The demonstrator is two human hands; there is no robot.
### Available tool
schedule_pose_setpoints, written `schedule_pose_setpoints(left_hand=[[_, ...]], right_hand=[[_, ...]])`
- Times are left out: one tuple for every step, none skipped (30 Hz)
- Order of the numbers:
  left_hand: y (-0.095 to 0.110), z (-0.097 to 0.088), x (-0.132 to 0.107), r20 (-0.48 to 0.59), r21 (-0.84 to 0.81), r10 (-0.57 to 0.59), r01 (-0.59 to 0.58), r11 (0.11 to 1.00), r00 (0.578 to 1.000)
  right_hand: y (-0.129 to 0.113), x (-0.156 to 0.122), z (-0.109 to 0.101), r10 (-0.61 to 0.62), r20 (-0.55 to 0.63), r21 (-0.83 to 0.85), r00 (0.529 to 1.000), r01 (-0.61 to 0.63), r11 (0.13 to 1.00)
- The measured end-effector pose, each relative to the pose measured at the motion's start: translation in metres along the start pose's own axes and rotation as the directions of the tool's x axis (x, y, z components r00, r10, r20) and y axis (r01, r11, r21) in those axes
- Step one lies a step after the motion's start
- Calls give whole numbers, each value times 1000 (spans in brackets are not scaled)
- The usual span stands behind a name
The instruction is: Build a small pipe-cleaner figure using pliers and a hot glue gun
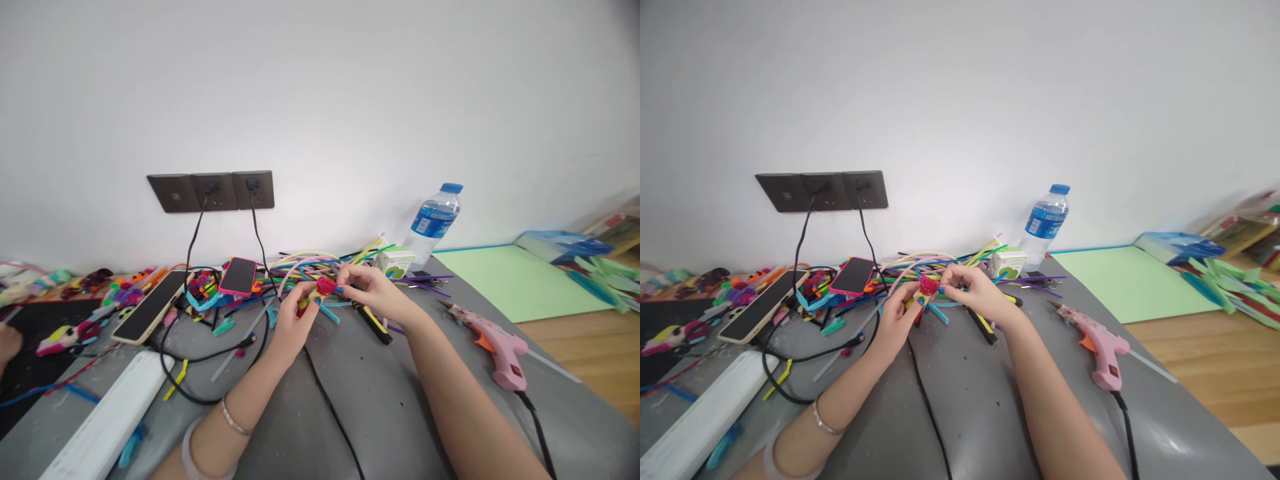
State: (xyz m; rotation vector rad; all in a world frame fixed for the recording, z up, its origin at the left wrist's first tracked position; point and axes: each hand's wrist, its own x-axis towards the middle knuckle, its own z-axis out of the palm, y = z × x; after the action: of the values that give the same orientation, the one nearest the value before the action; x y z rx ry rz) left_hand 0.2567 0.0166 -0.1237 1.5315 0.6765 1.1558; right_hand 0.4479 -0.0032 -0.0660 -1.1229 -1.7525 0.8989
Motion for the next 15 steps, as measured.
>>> schedule_pose_setpoints(left_hand=[[0, 0, 0, -6, -2, 1, -1, 1000, 1000], [-1, 0, 0, -11, -4, 1, -1, 1000, 1000], [-1, 0, 0, -14, -5, 3, -3, 1000, 1000], [-1, 0, 0, -14, -6, 5, -5, 1000, 1000], [-1, 0, 0, -13, -6, 8, -8, 1000, 1000], [-1, 0, 0, -11, -5, 11, -11, 1000, 1000], [-1, -1, 0, -10, -4, 13, -13, 1000, 1000], [-1, -1, -1, -9, -5, 13, -13, 1000, 1000], [-1, -1, -1, -6, -7, 11, -11, 1000, 1000], [-1, -1, -1, -4, -9, 10, -10, 1000, 1000], [-1, 0, -1, -5, -10, 9, -9, 1000, 1000], [-1, 0, 0, -7, -10, 8, -8, 1000, 1000], [-1, 0, 0, -8, -10, 8, -8, 1000, 1000], [-1, 0, 0, -8, -10, 9, -9, 1000, 1000], [-2, 0, 0, -6, -10, 10, -10, 1000, 1000]], right_hand=[[0, 0, 0, 10, -1, 13, 1000, -10, 1000], [0, 0, 0, 17, -2, 23, 1000, -17, 1000], [1, 0, 0, 21, -2, 29, 1000, -21, 999], [1, 0, 0, 23, -1, 33, 1000, -23, 999], [2, 0, 0, 21, -1, 35, 1000, -21, 999], [2, 1, 0, 20, 0, 35, 1000, -20, 999], [3, 1, 1, 20, -1, 31, 1000, -20, 999], [4, 1, 1, 19, -2, 26, 1000, -19, 999], [4, 1, 1, 18, -3, 21, 1000, -18, 1000], [5, 1, 1, 18, -4, 16, 1000, -18, 1000], [5, 1, 1, 17, -5, 12, 1000, -17, 1000], [5, 0, 1, 15, -6, 9, 1000, -15, 1000], [5, 0, 1, 15, -7, 7, 1000, -14, 1000], [5, 0, 1, 15, -9, 4, 1000, -15, 1000], [5, 0, 1, 15, -11, 0, 1000, -15, 1000]])
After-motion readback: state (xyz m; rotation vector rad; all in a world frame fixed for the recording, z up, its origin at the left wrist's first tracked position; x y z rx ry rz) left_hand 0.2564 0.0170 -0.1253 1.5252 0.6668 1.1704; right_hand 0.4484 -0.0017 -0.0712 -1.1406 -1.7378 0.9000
